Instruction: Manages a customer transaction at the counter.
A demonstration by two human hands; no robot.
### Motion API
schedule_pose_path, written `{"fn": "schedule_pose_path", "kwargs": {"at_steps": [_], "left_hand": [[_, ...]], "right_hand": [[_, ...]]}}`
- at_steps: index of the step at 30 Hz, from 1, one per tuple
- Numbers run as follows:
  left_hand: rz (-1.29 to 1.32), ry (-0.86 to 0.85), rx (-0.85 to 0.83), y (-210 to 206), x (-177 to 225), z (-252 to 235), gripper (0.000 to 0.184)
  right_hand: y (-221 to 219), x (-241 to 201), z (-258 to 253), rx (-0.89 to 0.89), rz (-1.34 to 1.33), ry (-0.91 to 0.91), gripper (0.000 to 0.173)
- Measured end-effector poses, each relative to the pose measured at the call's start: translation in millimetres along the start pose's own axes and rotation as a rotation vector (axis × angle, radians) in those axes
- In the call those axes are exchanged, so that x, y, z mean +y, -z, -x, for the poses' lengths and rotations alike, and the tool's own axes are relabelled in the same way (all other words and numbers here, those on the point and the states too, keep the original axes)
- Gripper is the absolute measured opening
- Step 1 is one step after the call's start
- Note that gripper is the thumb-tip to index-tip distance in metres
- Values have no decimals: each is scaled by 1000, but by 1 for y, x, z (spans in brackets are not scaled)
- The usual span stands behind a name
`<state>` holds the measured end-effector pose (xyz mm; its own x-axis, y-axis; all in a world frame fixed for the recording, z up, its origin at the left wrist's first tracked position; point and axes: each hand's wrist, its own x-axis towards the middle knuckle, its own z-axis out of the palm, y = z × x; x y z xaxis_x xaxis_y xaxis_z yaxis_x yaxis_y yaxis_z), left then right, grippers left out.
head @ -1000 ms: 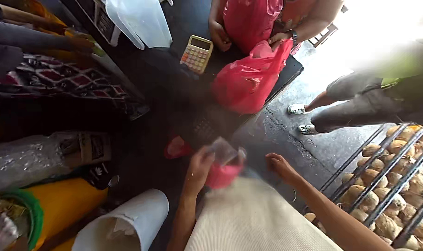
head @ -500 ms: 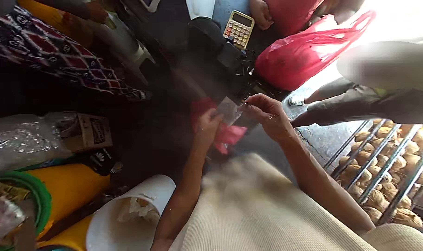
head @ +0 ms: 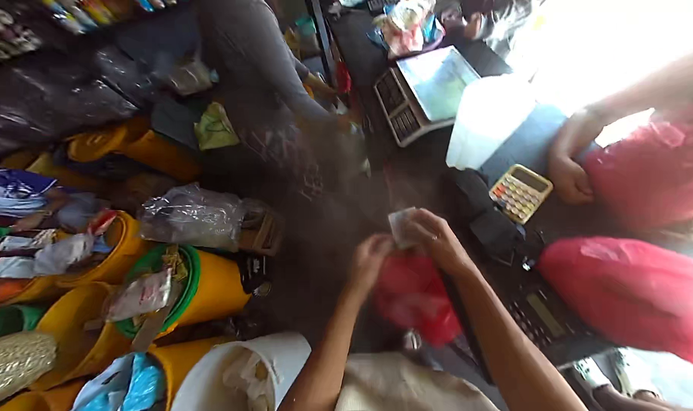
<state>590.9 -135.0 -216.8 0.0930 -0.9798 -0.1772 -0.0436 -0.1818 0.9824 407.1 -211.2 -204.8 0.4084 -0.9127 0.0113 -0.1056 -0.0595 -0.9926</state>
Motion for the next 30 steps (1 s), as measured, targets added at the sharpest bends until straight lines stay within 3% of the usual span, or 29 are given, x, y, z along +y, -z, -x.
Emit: {"fn": "schedule_pose_path", "kwargs": {"at_steps": [3, 6, 13, 19, 25, 27, 30], "left_hand": [[-5, 39, 15, 41, -23, -20, 28], [-53, 153, -26, 87, -73, -28, 28], [-324, 637, -75, 222, -203, -6, 28], [-389, 776, 55, 324, -223, -35, 29], [-358, 725, 160, 361, -189, -97, 30], [-341, 710, 167, 361, -186, -108, 30], [-322, 719, 148, 355, -193, -111, 30]], "right_hand": [[-3, -12, -90, 118, -11, 54, 22], [-7, -26, -192, 185, -25, 97, 22], [-16, -29, -363, 259, -3, 41, 23], [-26, -13, -428, 246, -152, -49, 21], [-45, -9, -452, 251, -424, -189, 19], [-58, -9, -461, 214, -371, -119, 18], [-83, -7, -481, 168, -33, 33, 21]]}}
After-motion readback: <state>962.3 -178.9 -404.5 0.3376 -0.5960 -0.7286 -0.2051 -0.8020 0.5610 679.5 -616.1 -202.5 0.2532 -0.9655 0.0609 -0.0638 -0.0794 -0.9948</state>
